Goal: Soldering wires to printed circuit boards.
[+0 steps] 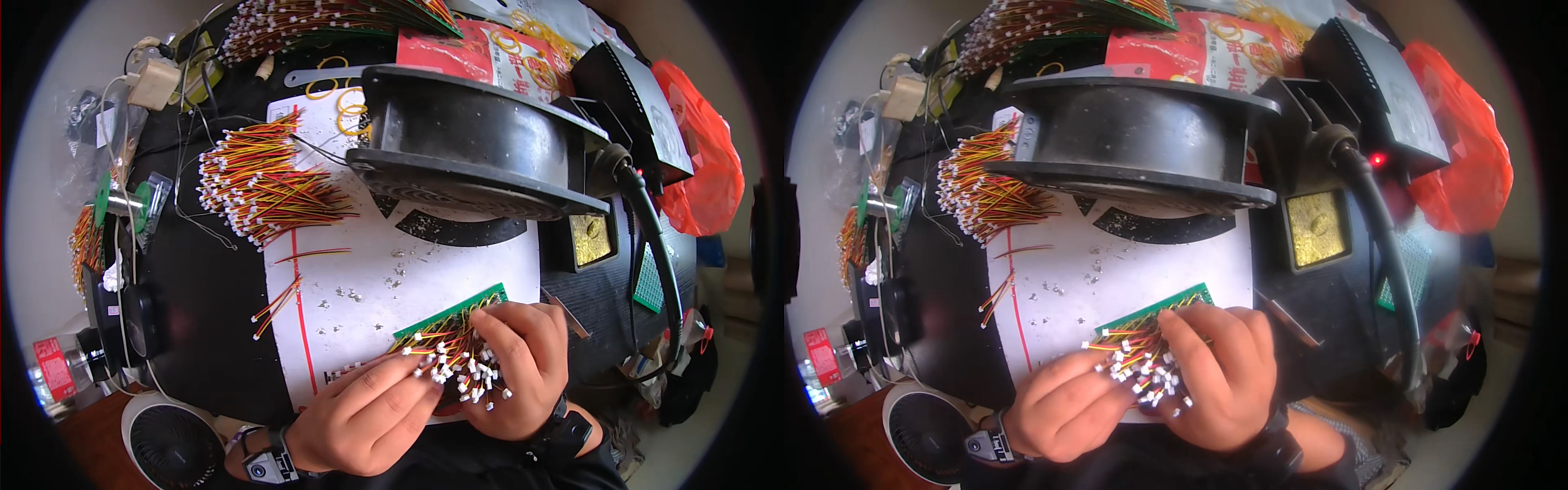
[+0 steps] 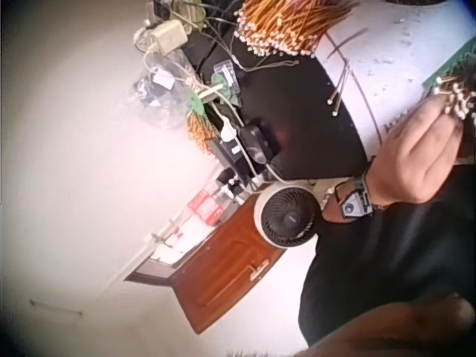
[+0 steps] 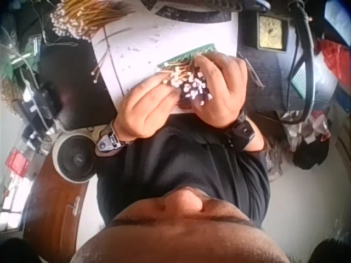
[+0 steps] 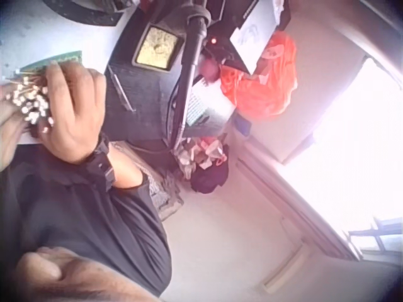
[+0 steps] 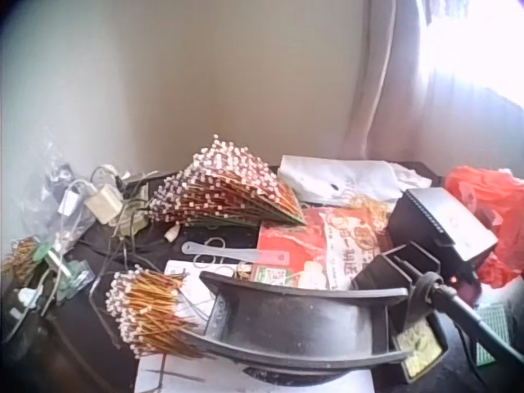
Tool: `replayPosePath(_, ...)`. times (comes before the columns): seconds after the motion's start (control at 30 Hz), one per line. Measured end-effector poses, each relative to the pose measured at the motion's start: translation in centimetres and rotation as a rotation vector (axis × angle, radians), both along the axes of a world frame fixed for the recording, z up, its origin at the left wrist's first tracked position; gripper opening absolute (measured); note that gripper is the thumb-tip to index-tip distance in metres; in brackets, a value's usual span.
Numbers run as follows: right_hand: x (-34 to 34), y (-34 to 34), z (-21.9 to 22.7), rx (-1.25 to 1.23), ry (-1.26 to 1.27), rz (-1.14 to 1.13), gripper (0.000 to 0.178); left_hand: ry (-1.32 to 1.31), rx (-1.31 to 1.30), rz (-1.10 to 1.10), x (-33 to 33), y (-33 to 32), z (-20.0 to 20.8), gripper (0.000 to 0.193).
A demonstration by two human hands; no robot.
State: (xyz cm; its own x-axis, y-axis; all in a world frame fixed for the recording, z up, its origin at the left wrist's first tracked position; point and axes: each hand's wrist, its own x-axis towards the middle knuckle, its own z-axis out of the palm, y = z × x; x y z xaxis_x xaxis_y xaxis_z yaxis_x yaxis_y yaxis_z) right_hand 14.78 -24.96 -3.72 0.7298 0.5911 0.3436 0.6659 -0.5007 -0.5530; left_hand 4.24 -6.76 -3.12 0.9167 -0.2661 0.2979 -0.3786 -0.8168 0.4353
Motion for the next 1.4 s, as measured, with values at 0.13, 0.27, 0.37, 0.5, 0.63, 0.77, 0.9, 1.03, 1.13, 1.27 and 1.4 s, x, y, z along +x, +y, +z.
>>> replayPosePath(0.13,-0.2,-0.1,0.0,0.062,0.041,0.056,0.054,-0.025,-0.308,0.006,0.8,-0.1,0.9,0.021)
replayPosePath(0.27,-0.1,0.1,0.2,0.099,0.155,0.042,0.056,0.177,-0.606,0.252,1.4,-1.1,1.6,0.026)
replayPosePath(0.37,0.2,0.4,0.0,0.084,0.163,0.102,0.056,0.161,-0.59,0.406,2.5,-1.4,1.5,0.027)
replayPosePath(0.5,0.5,-0.1,0.3,0.066,0.181,0.129,0.057,0.151,-0.522,0.386,2.4,-1.2,0.5,0.027)
replayPosePath(0.63,0.7,-0.2,0.4,0.049,0.216,0.164,0.058,0.175,-0.665,0.43,2.4,-1.3,0.5,0.024)
replayPosePath(0.77,0.6,-0.3,0.2,0.019,0.193,0.182,0.056,0.198,-0.714,0.456,2.1,-1.6,0.3,0.025)
replayPosePath(0.9,0.5,0.1,0.3,0.003,0.13,0.183,0.053,-0.09,-0.555,0.385,2.2,-1.9,-0.8,0.04)
replayPosePath(1.03,0.4,0.2,0.2,-0.012,0.091,0.172,0.053,-0.171,-0.408,0.435,2.3,-2.3,-1.2,0.034)
replayPosePath(1.13,0.2,0.3,0.2,-0.008,0.091,0.153,0.052,-0.155,-0.347,0.506,2.2,-2.4,-1.1,0.032)
replayPosePath(1.27,0.3,0.3,0.4,-0.014,0.111,0.16,0.051,-0.183,-0.23,0.508,2.0,-2.4,-0.8,0.027)
replayPosePath(1.4,0.3,0.3,0.5,0.005,0.127,0.157,0.051,-0.277,-0.133,0.492,1.8,-2.4,-1.1,0.026)
